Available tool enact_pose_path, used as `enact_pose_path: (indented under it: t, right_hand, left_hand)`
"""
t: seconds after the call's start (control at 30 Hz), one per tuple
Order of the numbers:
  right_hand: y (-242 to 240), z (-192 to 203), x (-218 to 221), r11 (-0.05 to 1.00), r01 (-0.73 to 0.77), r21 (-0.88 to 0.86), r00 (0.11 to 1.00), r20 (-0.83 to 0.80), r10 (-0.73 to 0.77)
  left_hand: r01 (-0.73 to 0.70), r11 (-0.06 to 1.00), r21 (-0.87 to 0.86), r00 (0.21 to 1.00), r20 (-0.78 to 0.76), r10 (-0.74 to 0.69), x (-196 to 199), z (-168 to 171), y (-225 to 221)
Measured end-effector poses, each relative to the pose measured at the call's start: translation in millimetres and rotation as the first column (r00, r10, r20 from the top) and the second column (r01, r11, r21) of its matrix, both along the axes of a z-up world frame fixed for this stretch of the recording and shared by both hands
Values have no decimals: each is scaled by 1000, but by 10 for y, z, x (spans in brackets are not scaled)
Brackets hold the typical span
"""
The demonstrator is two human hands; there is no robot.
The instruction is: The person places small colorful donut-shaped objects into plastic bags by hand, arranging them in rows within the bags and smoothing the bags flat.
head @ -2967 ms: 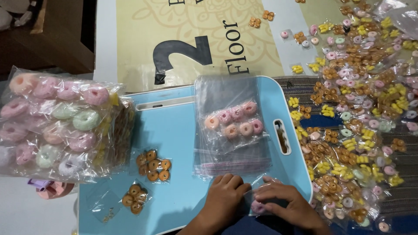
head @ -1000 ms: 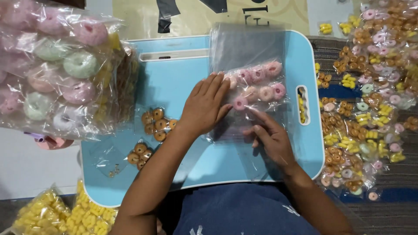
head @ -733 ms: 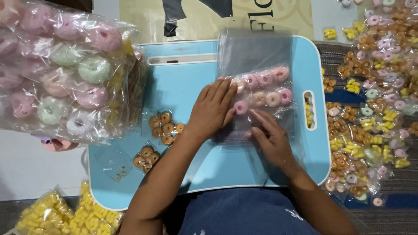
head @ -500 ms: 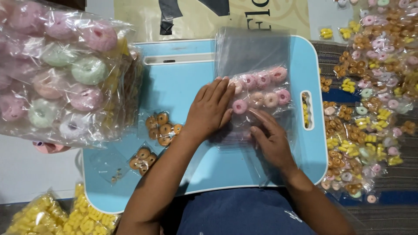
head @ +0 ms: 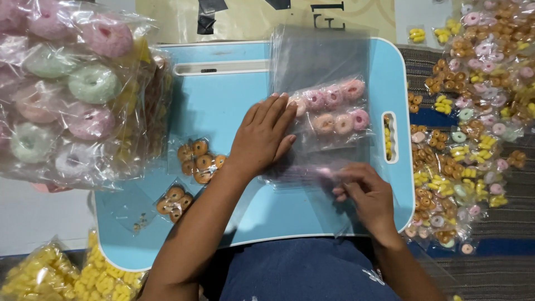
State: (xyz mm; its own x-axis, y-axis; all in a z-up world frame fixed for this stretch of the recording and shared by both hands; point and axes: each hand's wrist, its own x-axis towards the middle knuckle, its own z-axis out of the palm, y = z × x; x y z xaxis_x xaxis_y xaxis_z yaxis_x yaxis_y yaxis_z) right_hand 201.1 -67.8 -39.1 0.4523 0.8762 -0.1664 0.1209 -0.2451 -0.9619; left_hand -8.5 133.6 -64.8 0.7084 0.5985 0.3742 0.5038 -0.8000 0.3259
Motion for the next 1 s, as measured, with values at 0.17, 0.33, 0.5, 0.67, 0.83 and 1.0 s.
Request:
enact_pose_path:
  t: [0.17, 0.33, 0.5, 0.67, 0.83, 1.0]
  right_hand:
    - [-99, -223, 84, 963, -226, 147, 917, 366, 160]
    - [226, -224, 9, 867, -442, 232, 647, 751, 129]
    - [351, -165, -40, 853, -488, 185, 614, 767, 185]
    - [557, 72, -170, 854, -506, 119, 508, 841, 184]
    - [685, 67, -339, 878, -478, 28, 177, 982, 65]
    - [663, -106, -309, 899, -435, -38, 118, 988, 99]
  left_hand:
    - [21, 998, -54, 1000, 2, -21, -18, 67, -21]
    - [33, 998, -57, 999, -5, -33, -32, 87, 1]
    - [42, 998, -56, 999, 15, -41, -34, 117, 5]
    - [42, 998, -56, 999, 18, -41, -30, 92, 2]
    - [42, 998, -46, 999, 14, -42, -38, 129, 11]
    - [44, 998, -52, 999, 19, -43, -30, 74, 27]
